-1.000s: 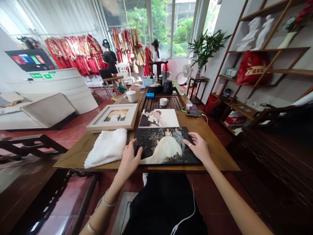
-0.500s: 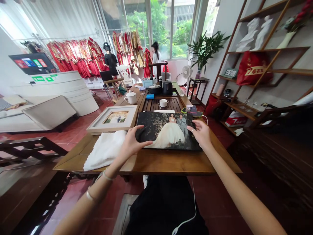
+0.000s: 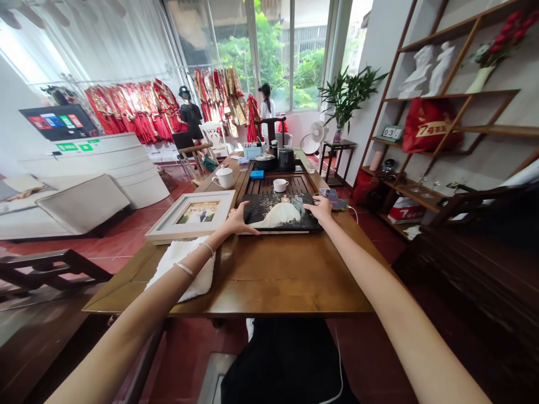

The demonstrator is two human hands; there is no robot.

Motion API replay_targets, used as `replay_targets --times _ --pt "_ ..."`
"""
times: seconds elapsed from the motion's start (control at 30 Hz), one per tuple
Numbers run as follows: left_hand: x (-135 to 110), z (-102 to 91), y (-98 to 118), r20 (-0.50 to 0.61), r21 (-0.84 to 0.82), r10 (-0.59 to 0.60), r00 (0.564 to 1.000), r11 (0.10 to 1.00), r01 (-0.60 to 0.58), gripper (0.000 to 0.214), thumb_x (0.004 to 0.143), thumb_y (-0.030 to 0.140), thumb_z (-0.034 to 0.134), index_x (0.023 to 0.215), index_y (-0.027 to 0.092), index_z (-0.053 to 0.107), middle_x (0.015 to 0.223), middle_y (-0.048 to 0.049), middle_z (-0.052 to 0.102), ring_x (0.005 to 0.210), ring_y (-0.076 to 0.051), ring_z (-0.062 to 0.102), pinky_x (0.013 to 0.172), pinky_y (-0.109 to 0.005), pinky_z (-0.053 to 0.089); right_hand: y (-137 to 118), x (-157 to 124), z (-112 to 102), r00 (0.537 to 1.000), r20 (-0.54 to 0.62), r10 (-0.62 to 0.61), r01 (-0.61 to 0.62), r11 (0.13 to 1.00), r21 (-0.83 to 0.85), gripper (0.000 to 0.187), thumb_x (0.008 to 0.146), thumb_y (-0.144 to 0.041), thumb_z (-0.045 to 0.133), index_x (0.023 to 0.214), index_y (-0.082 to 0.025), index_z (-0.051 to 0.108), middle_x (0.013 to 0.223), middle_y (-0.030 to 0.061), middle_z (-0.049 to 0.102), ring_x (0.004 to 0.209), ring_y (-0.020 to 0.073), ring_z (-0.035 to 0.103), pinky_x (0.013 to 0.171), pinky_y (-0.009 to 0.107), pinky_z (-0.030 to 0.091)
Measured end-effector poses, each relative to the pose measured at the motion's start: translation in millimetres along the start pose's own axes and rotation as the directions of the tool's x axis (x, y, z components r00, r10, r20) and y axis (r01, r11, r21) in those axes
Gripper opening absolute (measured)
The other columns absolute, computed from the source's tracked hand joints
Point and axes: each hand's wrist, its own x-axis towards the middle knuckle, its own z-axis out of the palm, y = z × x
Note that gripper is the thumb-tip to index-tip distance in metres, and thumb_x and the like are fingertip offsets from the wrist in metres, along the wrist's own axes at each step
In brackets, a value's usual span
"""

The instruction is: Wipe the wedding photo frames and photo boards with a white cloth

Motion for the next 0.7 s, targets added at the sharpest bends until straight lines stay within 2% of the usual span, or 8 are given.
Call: replay_targets --times 0.13,0.37,0.57,0.63,0.7 --pt "8.0 0.6 -3.4 0.011 -0.002 -0.004 1.000 1.000 0.004 0.139 0.026 0.046 0.092 0.143 0.017 0.022 0.138 -0.0261 0.034 0.130 -0.051 0.031 0.104 -0.055 0.028 6.9 3.5 7.5 1.000 0.017 0.007 -0.006 1.000 -0.022 0.050 0.050 -0.027 0.080 0.096 -0.012 0.068 0.091 0.0132 0.073 0.091 0.0290 0.068 0.087 0.044 0.051" --pt "17.5 2.0 -11.5 0.015 0.011 -0.014 1.000 1.000 0.014 0.138 0.023 0.049 0.091 0.141 0.019 0.025 0.142 -0.0265 0.032 0.132 -0.052 0.029 0.105 -0.058 0.026 14.2 11.5 15.8 0.999 0.044 0.002 0.000 0.999 -0.044 0.051 0.052 -0.026 0.080 0.099 -0.012 0.067 0.092 0.0122 0.073 0.087 0.0261 0.069 0.085 0.041 0.052" --pt "12.8 7.8 -8.8 0.011 0.029 0.025 1.000 0.999 -0.026 0.130 0.028 0.047 0.091 0.139 0.014 0.032 0.147 -0.0285 0.029 0.137 -0.050 0.022 0.107 -0.054 0.028 11.9 12.6 9.7 0.993 0.111 -0.044 0.055 0.994 -0.098 0.042 0.055 -0.026 0.079 0.093 -0.012 0.069 0.094 0.0146 0.073 0.092 0.0285 0.068 0.087 0.042 0.050" --pt "6.6 5.0 -7.3 -0.022 0.039 0.057 0.998 0.998 -0.056 0.120 0.036 0.045 0.090 0.138 0.013 0.036 0.149 -0.0261 0.029 0.140 -0.046 0.019 0.109 -0.051 0.027 10.5 10.1 2.8 0.987 0.145 -0.075 0.092 0.989 -0.118 0.037 0.058 -0.025 0.077 0.091 -0.011 0.069 0.097 0.0161 0.073 0.095 0.0294 0.067 0.089 0.043 0.049" --pt "0.4 -7.8 -11.2 -0.114 0.069 0.103 0.988 0.993 -0.096 0.095 0.052 0.045 0.084 0.134 0.016 0.045 0.145 -0.0187 0.040 0.138 -0.037 0.030 0.109 -0.042 0.031 8.8 5.1 -6.4 0.980 0.164 -0.116 0.139 0.981 -0.134 0.032 0.062 -0.026 0.074 0.091 -0.012 0.069 0.101 0.0155 0.072 0.099 0.0298 0.066 0.092 0.045 0.047"
